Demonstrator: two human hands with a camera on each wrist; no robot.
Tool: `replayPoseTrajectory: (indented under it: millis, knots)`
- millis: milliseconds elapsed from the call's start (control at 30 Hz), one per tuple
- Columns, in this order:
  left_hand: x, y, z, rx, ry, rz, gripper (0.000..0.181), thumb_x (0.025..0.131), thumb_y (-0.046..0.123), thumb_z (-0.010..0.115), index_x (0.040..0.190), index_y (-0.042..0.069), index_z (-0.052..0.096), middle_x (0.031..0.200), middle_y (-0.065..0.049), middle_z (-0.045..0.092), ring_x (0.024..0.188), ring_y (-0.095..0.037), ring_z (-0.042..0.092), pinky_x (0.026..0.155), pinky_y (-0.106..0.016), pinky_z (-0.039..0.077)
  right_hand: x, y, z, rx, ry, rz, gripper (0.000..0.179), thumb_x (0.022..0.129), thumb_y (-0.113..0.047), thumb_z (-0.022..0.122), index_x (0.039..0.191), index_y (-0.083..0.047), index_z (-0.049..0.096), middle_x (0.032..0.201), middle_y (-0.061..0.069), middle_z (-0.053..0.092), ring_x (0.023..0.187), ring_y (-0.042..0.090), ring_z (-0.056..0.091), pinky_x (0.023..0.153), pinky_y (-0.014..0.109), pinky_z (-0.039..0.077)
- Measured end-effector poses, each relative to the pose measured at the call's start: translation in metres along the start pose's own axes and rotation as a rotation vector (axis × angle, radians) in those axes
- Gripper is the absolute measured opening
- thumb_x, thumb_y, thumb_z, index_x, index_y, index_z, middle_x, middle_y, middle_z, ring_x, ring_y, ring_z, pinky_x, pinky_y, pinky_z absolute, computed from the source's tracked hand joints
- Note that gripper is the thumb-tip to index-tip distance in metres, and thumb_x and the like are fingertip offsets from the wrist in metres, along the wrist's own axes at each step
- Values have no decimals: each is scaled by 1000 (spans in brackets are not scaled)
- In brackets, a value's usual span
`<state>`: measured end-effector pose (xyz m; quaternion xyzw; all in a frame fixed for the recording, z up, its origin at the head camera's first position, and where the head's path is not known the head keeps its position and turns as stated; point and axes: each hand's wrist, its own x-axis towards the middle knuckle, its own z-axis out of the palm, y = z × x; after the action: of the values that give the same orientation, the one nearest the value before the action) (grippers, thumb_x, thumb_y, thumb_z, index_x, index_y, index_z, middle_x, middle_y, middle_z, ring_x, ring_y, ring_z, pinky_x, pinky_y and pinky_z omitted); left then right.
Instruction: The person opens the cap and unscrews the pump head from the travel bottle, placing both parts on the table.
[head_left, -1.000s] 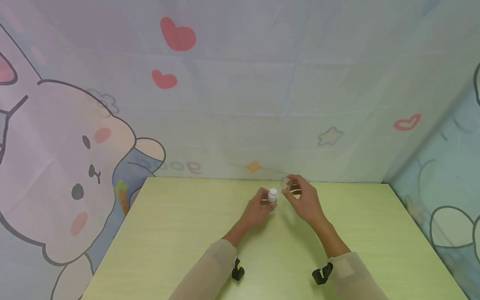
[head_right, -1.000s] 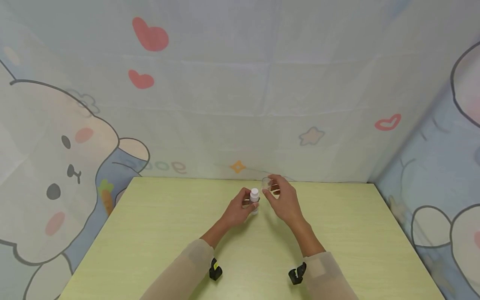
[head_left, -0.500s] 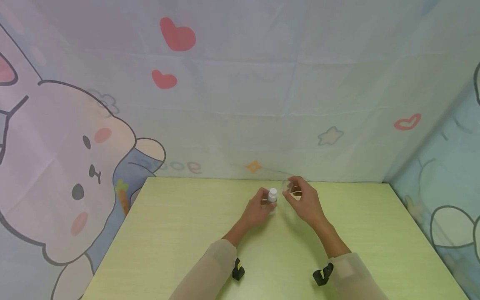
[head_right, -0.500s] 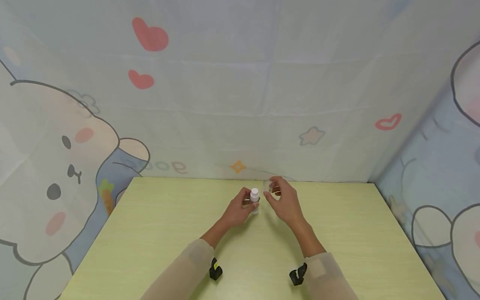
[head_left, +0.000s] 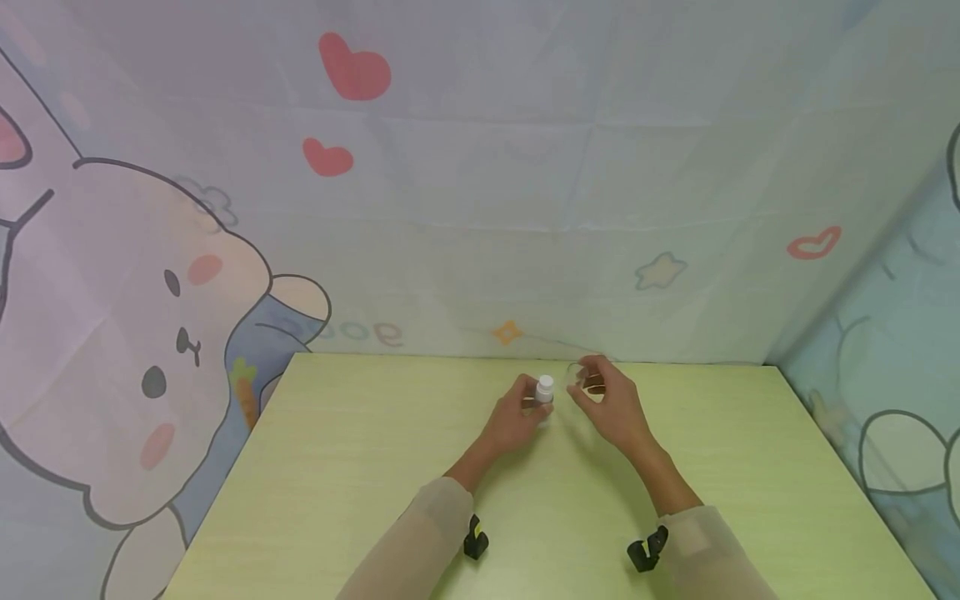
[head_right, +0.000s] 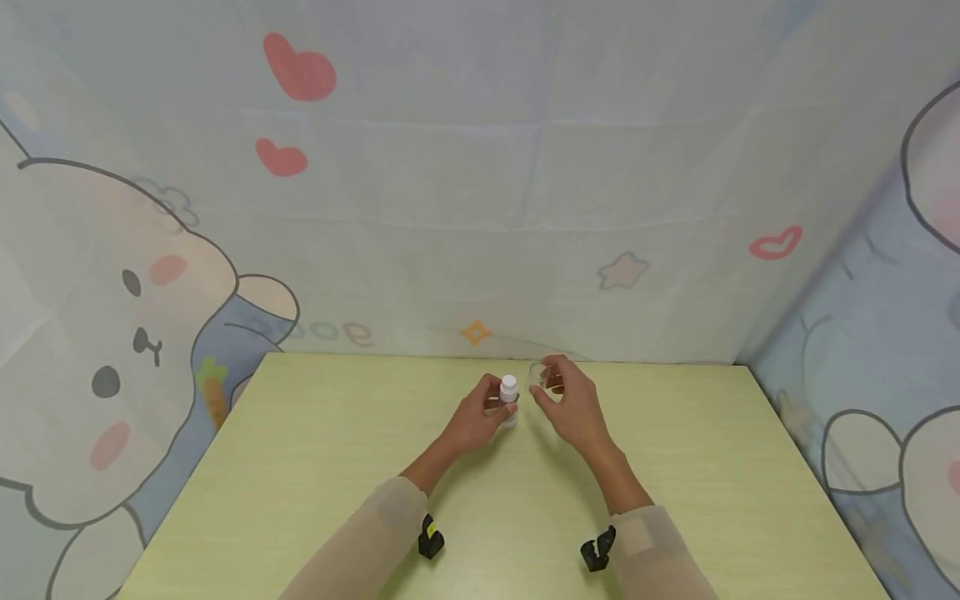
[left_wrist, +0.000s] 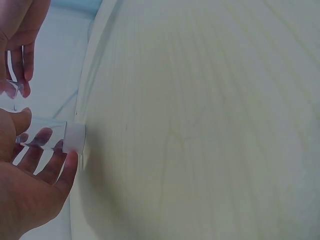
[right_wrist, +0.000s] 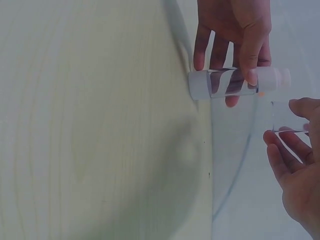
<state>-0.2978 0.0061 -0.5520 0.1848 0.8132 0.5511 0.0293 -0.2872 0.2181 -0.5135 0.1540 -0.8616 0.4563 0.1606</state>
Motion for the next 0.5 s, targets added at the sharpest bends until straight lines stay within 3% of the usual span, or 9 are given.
replayPoseTrajectory:
  millis: [500]
  knots:
    - [1,-3,0,-5,5,11,27,106,20,67,128,13,54,137,-15,67,125,-36,67,108,-50,54,-2,0,2,21,-11,9,42,97,-12,79,133,-3,61,108,12,69,103,31,70,90,52,61]
